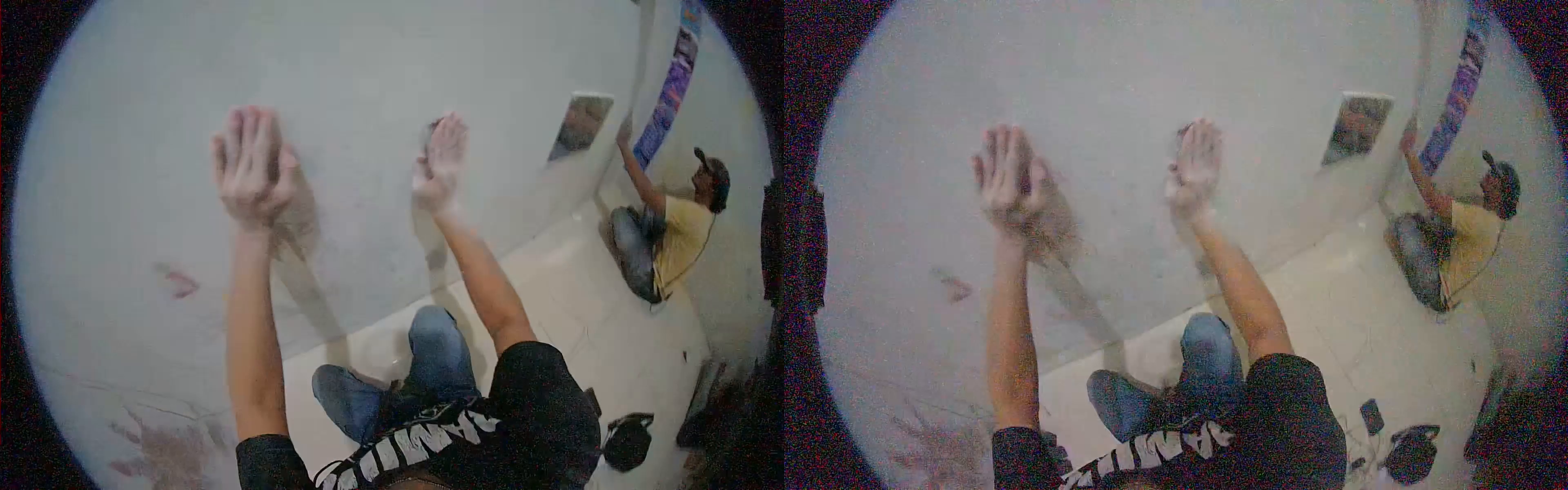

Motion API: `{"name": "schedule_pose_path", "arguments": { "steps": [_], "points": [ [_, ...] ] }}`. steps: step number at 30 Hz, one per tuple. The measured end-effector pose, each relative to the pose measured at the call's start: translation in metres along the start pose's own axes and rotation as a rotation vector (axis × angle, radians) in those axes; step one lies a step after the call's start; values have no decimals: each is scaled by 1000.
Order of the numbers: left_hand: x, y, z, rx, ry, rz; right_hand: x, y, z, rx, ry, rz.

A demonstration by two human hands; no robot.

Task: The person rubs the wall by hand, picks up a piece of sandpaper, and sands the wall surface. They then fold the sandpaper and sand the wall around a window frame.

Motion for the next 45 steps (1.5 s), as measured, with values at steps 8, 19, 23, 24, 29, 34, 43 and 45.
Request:
{"name": "schedule_pose_path", "arguments": {
  "steps": [8,19,23,24,29,34,43,45],
  "points": [
    [-5,10,-31,27,-48,65,-17,-75,-18,473,-105,-88],
    [79,75,157,490,-534,-218,-43,-104,44,547,-50,-52],
    [120,75,202,702,-669,-403,-59,-214,22,1035,-5,-76],
    [135,72,209,747,-719,-434,-52,-253,29,1158,22,-81],
    [153,67,225,756,-504,-623,-52,-312,44,1421,-65,14],
    [151,70,233,751,-380,-615,-23,-284,50,1808,-43,273],
    [160,78,230,758,-404,-707,45,-264,71,1664,-223,566],
    [159,77,233,758,-420,-719,34,-262,76,1703,-300,430]
  ]
}}
Point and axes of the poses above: each hand's wrist, its own y-axis towards the middle knuckle, its own x-axis out of the palm, z = x × y, the point moved 2 cm from there along y, towards the middle knuckle, and after that the axes turned 10 degrees about z, right-handed, at the moved point
